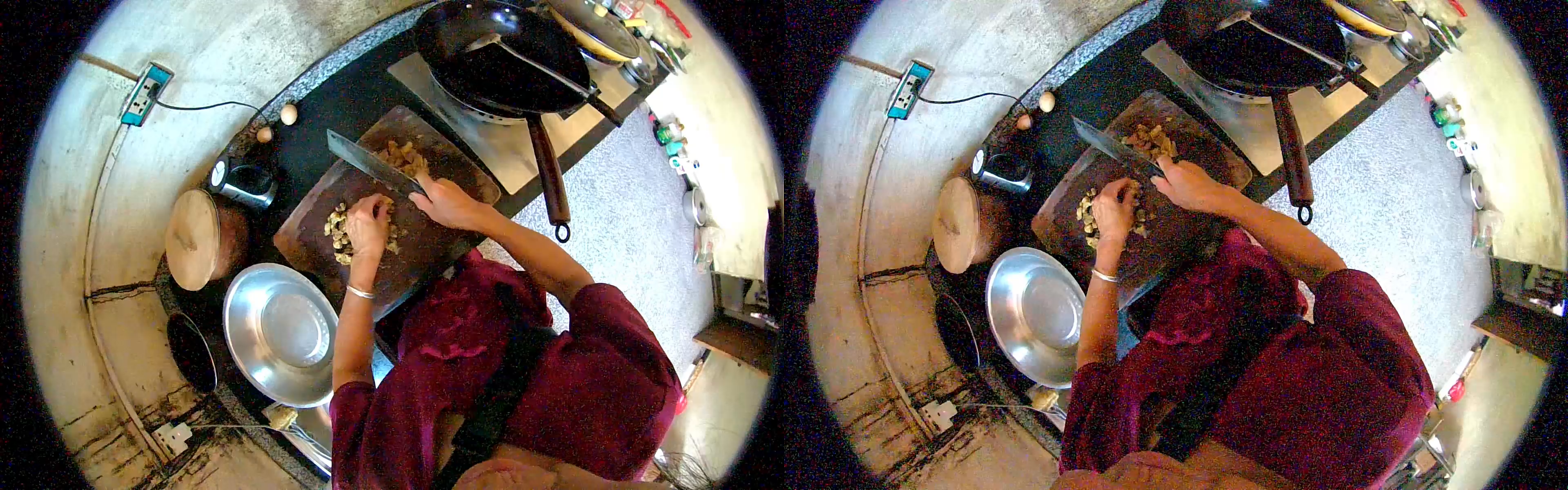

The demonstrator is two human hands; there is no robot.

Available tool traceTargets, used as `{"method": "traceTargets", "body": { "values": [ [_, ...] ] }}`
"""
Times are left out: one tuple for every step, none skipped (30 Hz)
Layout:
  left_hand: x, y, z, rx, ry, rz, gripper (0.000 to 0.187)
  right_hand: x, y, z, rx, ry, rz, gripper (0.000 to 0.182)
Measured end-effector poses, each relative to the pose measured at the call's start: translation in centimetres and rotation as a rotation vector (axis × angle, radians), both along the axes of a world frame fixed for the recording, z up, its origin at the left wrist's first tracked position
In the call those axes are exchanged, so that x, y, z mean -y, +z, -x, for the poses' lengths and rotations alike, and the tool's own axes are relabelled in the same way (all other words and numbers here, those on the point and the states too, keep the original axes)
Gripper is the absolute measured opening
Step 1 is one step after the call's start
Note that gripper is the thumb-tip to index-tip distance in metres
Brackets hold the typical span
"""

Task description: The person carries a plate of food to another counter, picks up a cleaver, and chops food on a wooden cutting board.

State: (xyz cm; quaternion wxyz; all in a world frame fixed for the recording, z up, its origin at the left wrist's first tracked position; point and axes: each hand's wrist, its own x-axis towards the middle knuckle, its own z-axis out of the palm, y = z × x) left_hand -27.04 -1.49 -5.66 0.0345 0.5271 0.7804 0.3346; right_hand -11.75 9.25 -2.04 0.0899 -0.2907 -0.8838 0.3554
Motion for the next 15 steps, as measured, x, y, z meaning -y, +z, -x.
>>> {"method": "traceTargets", "body": {
  "values": [
    [0.0,0.1,0.1,-0.001,-0.005,0.001,0.018,0.2,0.6,-0.1,0.007,-0.008,0.02,0.034],
    [0.0,0.1,0.1,0.066,0.008,0.03,0.018,0.5,0.8,-0.3,0.009,-0.017,0.02,0.034],
    [0.0,0.3,-0.1,0.135,0.024,0.057,0.018,0.8,1.0,-0.3,-0.076,-0.017,-0.02,0.032],
    [0.0,0.7,-0.2,0.112,0.036,0.038,0.015,1.1,1.3,-0.2,-0.162,-0.01,-0.059,0.031],
    [0.1,0.8,-0.1,0.116,0.045,0.039,0.015,1.2,1.7,-0.1,-0.159,-0.001,-0.057,0.031],
    [0.3,0.8,0.1,0.098,0.014,-0.004,0.013,1.4,2.6,0.1,-0.14,-0.012,-0.046,0.03],
    [0.4,0.7,0.2,0.078,-0.022,-0.044,0.012,1.7,3.1,0.3,-0.121,-0.026,-0.033,0.03],
    [0.4,0.3,0.3,0.099,-0.015,-0.074,0.01,2.1,2.8,0.4,-0.12,-0.027,-0.029,0.03],
    [0.4,0.2,0.3,0.101,-0.02,-0.074,0.01,2.5,2.4,0.6,-0.021,-0.025,0.024,0.033],
    [0.4,0.2,0.2,0.059,-0.015,-0.046,0.01,2.8,1.6,0.7,0.08,-0.026,0.076,0.037],
    [0.3,0.2,0.2,0.016,-0.005,-0.021,0.009,2.9,-1.1,1.1,0.221,0.035,0.059,0.036],
    [0.1,0.1,0.5,0.013,-0.003,-0.027,0.009,2.7,-1.2,1.2,0.206,0.032,0.067,0.036],
    [-0.2,-0.2,0.9,-0.006,-0.04,-0.047,0.009,2.4,-1.2,1.3,0.192,0.034,0.073,0.036],
    [0.4,-0.6,0.7,-0.02,-0.09,-0.045,0.008,2.8,-1.5,0.9,0.196,0.03,0.087,0.036],
    [0.5,-0.9,0.6,-0.019,-0.093,-0.041,0.008,2.6,-1.4,0.9,0.185,0.047,0.068,0.036]
  ]
}}
